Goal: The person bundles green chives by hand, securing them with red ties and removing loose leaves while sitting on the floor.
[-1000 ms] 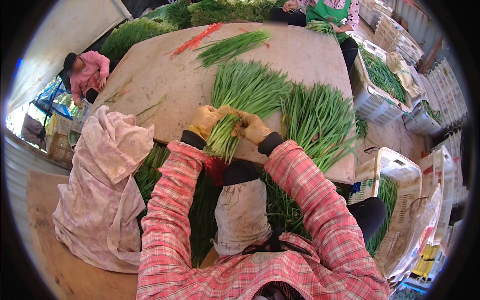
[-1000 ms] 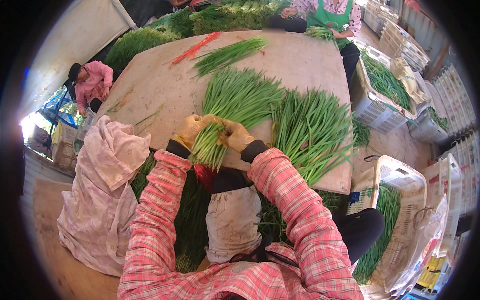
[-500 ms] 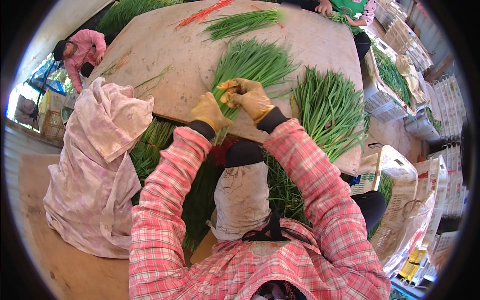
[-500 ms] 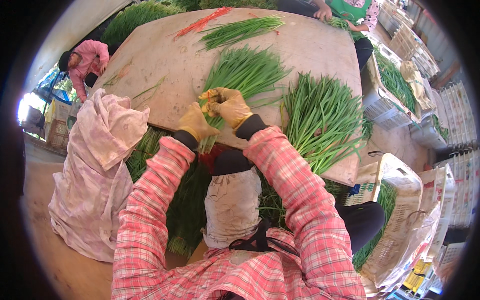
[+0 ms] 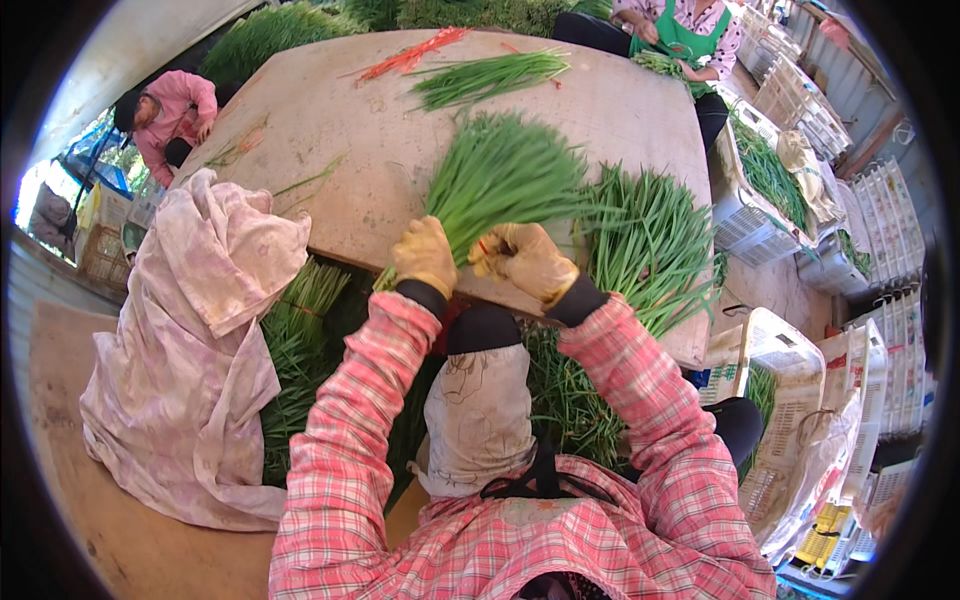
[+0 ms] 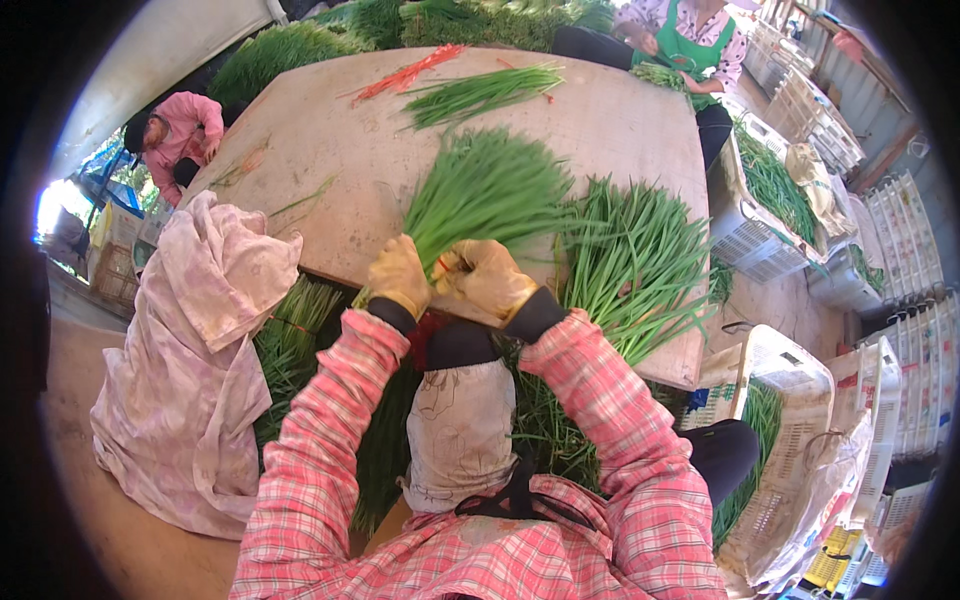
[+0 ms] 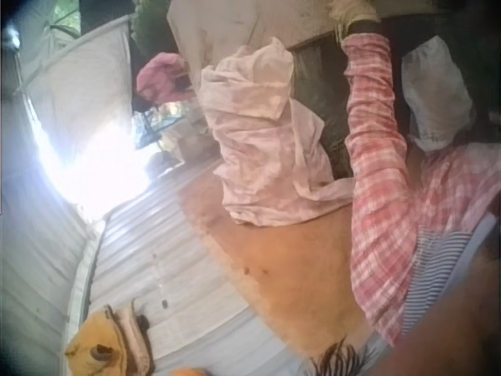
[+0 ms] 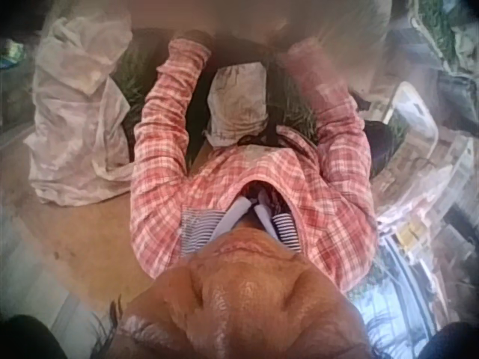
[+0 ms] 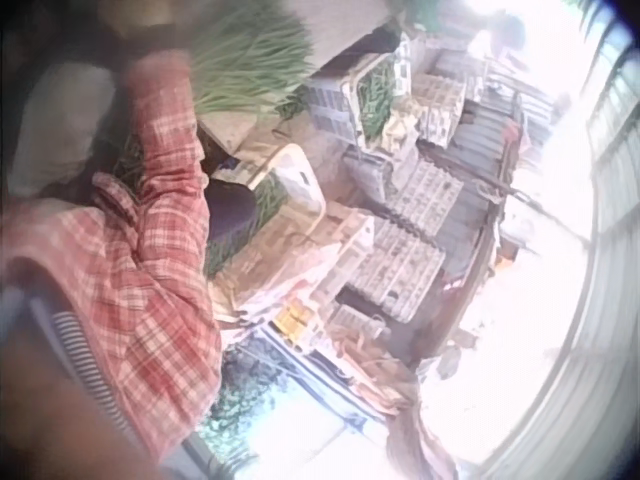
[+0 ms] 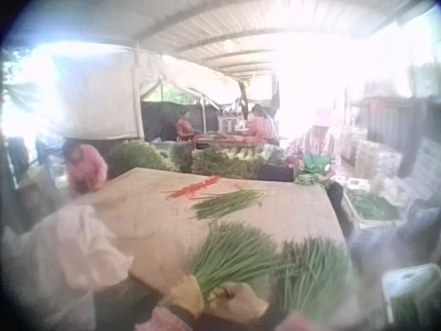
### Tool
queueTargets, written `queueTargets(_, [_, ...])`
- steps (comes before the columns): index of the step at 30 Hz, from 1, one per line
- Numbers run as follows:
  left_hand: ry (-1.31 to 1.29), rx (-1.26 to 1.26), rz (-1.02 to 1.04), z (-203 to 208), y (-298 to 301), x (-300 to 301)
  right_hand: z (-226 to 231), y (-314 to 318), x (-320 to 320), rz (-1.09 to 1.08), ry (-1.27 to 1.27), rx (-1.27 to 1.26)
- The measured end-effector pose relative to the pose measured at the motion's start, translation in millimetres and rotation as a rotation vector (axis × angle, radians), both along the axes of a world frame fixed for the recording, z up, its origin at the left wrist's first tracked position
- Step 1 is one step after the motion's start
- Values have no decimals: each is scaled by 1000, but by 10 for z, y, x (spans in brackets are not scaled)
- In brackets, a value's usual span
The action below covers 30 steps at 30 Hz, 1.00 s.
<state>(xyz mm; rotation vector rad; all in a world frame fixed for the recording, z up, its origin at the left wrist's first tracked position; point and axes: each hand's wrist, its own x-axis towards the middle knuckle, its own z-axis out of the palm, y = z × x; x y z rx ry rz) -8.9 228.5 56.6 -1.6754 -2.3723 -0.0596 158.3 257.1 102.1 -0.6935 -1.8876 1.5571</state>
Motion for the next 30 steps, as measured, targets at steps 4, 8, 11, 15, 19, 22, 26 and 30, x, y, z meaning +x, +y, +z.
queueTargets(4, [114,145,-72,-158,-76,181,-125,206,-425,-95,131,33])
queueTargets(8, [26,89,-71,-163,-72,89,-327,311,-813,-141,286,-86])
queueTargets(11, [-203,-45,-7,81,-102,84,-255,335,-812,-152,187,-308])
queueTargets(15, [-355,10,-13,152,-75,98,-225,355,-755,-156,168,-425])
queueTargets(19, [-1054,113,-249,-161,92,-262,-207,330,-749,-133,133,-416])
queueTargets(22, [-1335,32,-403,9,180,-397,-217,304,-674,-86,142,-353])
queueTargets(26, [-1292,50,-196,-204,336,-751,-144,253,-674,-132,-23,-261])
queueTargets(30, [-906,116,-427,-162,350,-848,-298,269,-726,-148,161,-392])
